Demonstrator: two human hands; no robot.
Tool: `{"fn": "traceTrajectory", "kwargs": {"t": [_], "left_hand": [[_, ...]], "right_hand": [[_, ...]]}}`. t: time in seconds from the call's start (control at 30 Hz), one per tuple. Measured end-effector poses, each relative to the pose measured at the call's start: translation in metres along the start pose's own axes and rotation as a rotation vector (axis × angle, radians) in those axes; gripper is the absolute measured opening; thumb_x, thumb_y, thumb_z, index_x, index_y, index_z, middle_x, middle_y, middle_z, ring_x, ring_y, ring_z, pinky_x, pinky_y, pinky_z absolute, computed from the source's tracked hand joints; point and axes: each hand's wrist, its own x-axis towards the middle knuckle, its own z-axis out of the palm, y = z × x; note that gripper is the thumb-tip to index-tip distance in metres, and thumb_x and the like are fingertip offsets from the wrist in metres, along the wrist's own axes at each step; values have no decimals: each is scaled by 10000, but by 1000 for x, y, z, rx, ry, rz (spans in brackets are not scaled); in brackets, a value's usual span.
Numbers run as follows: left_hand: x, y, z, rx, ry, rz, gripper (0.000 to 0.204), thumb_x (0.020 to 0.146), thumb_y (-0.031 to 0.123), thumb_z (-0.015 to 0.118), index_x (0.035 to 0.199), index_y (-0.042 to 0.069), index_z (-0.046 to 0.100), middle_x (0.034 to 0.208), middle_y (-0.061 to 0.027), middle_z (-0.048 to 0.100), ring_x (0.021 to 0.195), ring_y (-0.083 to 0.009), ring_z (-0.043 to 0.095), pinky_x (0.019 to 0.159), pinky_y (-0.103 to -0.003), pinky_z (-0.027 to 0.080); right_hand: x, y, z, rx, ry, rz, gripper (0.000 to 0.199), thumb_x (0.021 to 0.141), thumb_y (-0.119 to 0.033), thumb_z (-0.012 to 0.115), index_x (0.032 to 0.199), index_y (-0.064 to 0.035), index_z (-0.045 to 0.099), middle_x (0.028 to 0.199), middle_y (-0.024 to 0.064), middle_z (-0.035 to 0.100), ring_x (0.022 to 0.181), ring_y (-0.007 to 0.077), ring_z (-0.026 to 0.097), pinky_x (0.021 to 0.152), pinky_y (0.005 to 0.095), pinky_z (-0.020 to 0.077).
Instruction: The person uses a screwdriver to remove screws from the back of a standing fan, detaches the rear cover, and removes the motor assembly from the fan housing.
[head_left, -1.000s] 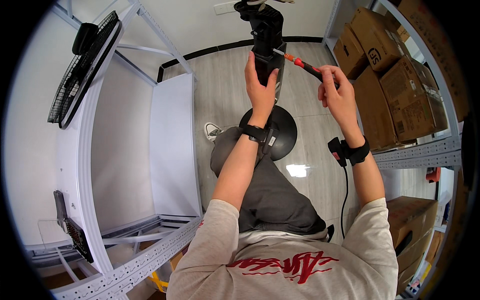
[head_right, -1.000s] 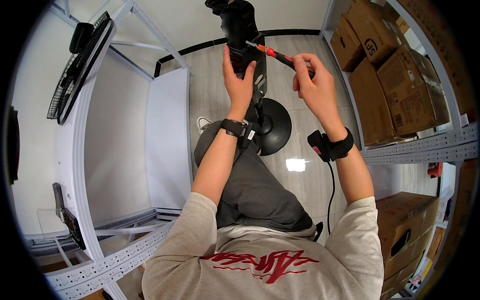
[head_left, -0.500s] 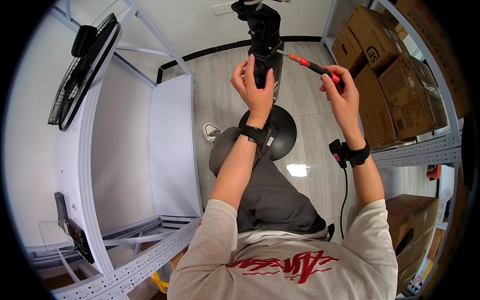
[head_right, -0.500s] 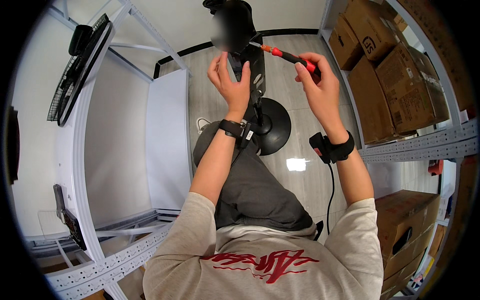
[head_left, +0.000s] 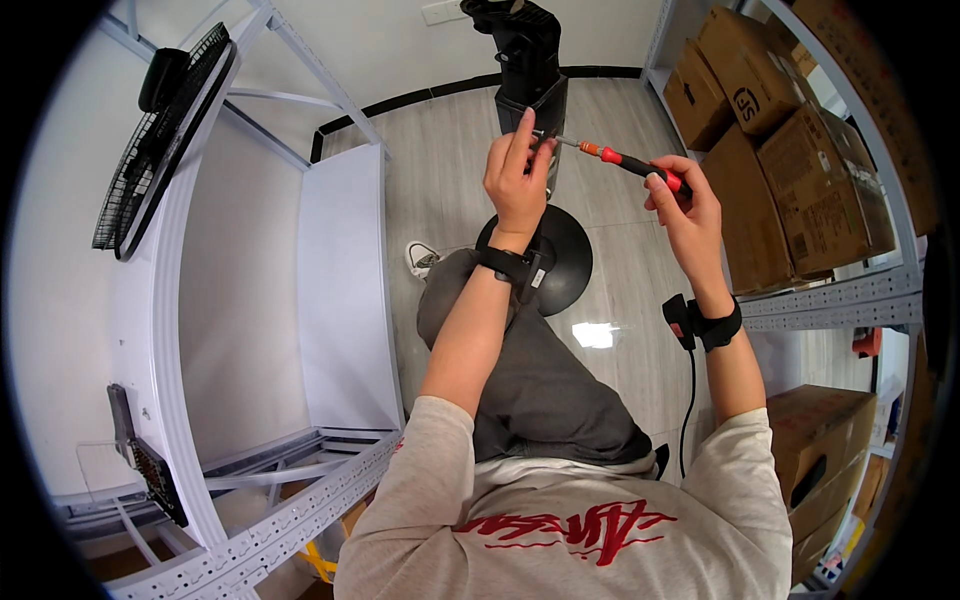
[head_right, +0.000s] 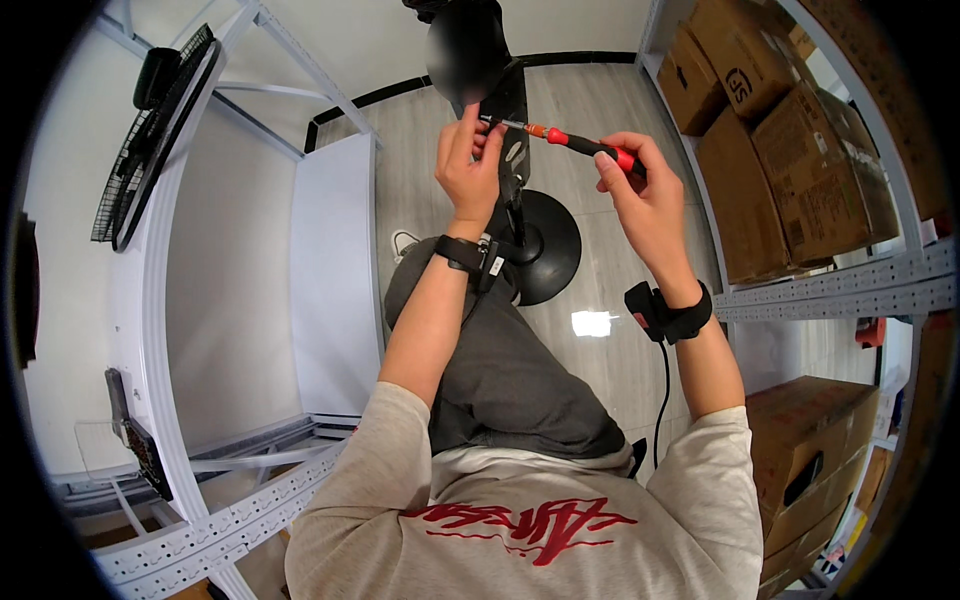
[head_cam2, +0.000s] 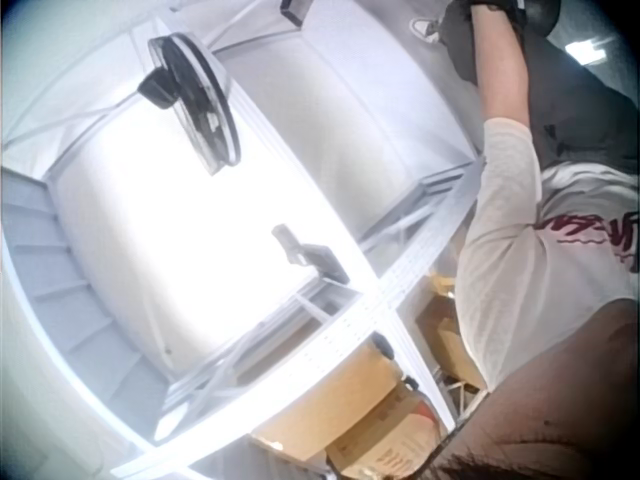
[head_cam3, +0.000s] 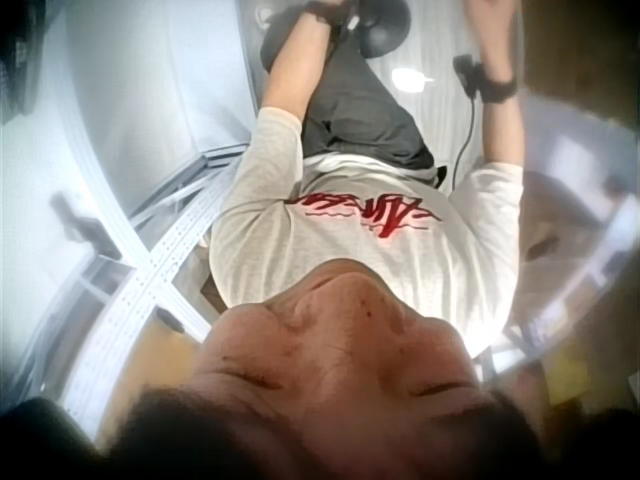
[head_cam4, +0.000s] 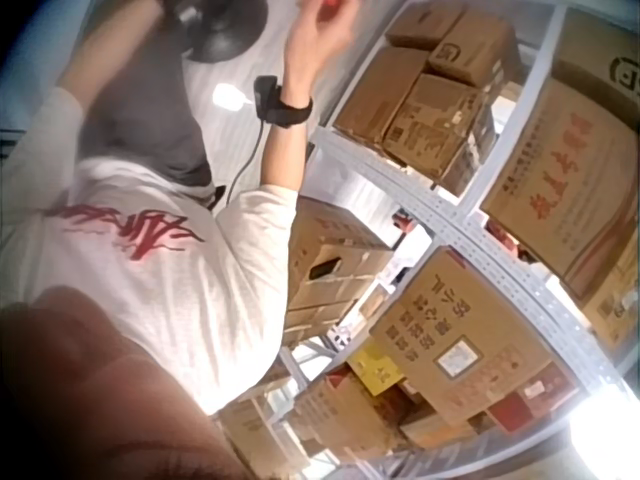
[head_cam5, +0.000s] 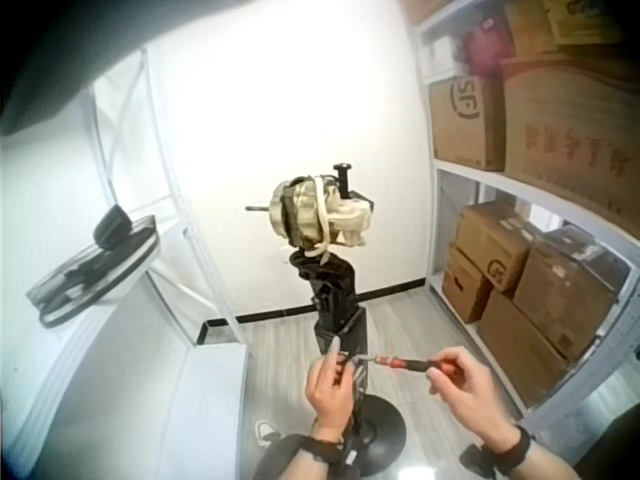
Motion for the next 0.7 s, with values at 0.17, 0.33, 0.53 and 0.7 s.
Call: {"fn": "traceTrajectory", "kwargs": {"t": [0.17, 0.33, 0.53, 0.7], "left_hand": [[-1, -4, -2, 62, 5, 82, 294, 810, 25, 757, 1090, 116, 750, 872, -33, 634, 710, -143, 598, 613, -274, 488], [-2, -5, -3, 77, 37, 86, 210, 832, 25, 739, 1026, 103, 758, 877, -43, 644, 737, -170, 612, 628, -284, 490], [3, -4, -5, -22, 166, -106, 110, 942, 89, 644, 1028, 28, 675, 897, -63, 662, 736, -149, 611, 633, -270, 494], [4, -20, -5, -244, 208, -588, 242, 1053, 195, 459, 1118, -4, 581, 912, -69, 666, 711, -114, 581, 617, -256, 492]], "right_hand": [[4, -5, 3, -63, -6, 13, 209, 942, -124, 665, 1104, -2, 612, 845, 12, 624, 723, 75, 599, 658, 230, 483], [9, -8, 1, -96, 14, -36, 208, 943, -136, 667, 1093, 1, 618, 828, 14, 629, 713, 73, 595, 659, 225, 480], [29, -6, -9, -41, 147, -73, 229, 950, -194, 672, 1090, -18, 630, 823, 1, 634, 701, 60, 588, 624, 204, 443], [50, 2, -4, -16, 191, -74, 251, 948, -222, 676, 1098, -26, 631, 831, -3, 642, 699, 60, 598, 606, 202, 428]]}}
